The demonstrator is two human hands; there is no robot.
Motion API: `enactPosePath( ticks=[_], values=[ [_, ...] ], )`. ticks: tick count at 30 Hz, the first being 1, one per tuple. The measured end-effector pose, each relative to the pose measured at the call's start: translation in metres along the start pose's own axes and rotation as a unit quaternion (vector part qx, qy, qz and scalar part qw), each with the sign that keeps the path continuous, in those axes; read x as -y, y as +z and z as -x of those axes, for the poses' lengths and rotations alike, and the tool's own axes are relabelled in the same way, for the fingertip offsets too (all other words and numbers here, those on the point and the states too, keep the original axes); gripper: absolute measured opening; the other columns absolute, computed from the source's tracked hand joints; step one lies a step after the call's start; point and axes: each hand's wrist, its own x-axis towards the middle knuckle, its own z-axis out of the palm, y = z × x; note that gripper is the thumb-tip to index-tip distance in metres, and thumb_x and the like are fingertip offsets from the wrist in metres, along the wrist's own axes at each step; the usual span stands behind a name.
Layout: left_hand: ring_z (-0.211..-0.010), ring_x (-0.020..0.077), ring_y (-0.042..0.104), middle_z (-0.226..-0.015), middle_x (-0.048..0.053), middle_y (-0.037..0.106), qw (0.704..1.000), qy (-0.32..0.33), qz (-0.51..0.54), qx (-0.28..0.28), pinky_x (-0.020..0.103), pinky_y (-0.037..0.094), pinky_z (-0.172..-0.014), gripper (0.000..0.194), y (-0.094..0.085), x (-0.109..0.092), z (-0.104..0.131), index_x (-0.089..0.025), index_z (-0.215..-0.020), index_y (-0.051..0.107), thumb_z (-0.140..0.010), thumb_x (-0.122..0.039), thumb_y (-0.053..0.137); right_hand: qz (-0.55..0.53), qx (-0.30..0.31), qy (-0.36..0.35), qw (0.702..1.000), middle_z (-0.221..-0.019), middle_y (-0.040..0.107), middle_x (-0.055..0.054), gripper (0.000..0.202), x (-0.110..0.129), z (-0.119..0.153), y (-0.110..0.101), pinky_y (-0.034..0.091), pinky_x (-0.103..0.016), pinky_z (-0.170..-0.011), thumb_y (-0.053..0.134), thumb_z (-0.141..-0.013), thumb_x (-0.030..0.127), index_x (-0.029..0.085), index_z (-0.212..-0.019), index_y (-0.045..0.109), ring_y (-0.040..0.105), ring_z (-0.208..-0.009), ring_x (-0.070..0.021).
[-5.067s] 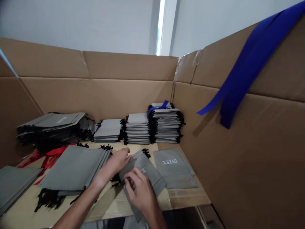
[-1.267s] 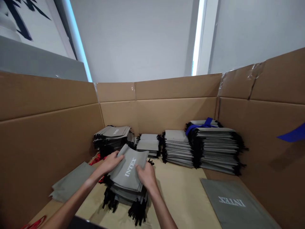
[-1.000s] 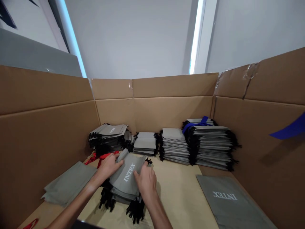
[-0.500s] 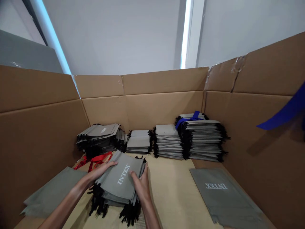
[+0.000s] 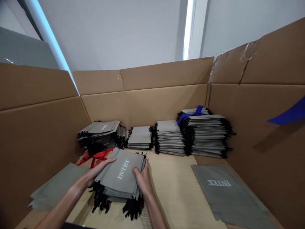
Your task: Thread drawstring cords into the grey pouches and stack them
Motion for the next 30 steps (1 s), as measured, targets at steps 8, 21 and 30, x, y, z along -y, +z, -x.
enactPosePath(
  ticks=[8, 21, 30],
  values=[
    [-0.132, 0.0340, 0.070, -0.141, 0.014, 0.075, 0.996, -0.017, 0.053, 0.073, 0.040, 0.056, -0.112, 0.079, 0.002, 0.021, -0.001, -0.013, -0.143, 0.068, -0.088, -0.070, 0.061, 0.016, 0.001, -0.036, 0.999, -0.152, 0.064, -0.016, 0.090, -0.018, -0.004, -0.011, 0.037, -0.044, -0.127, 0.079, -0.073, 0.051, 0.017, -0.153, 0.054, 0.050, -0.151, -0.0338],
    [-0.147, 0.0341, 0.058, -0.155, 0.014, 0.064, 0.999, 0.029, 0.022, 0.035, 0.040, 0.048, -0.122, 0.086, 0.003, 0.022, 0.007, -0.012, -0.154, 0.059, -0.090, -0.069, 0.055, 0.001, -0.010, -0.016, 1.000, -0.165, 0.051, -0.020, 0.104, -0.019, -0.008, -0.011, 0.037, -0.048, -0.127, 0.084, -0.070, 0.058, 0.016, -0.158, 0.047, 0.049, -0.152, -0.0369],
    [-0.148, 0.0349, 0.056, -0.150, 0.014, 0.069, 0.996, 0.060, 0.036, 0.052, 0.042, 0.042, -0.128, 0.084, 0.004, 0.035, -0.006, -0.012, -0.153, 0.060, -0.090, -0.068, 0.061, -0.004, 0.001, -0.020, 1.000, -0.171, 0.040, -0.022, 0.110, -0.025, -0.007, -0.014, 0.030, -0.048, -0.132, 0.079, -0.078, 0.066, 0.009, -0.163, 0.039, 0.040, -0.159, -0.0370]
  ],
)
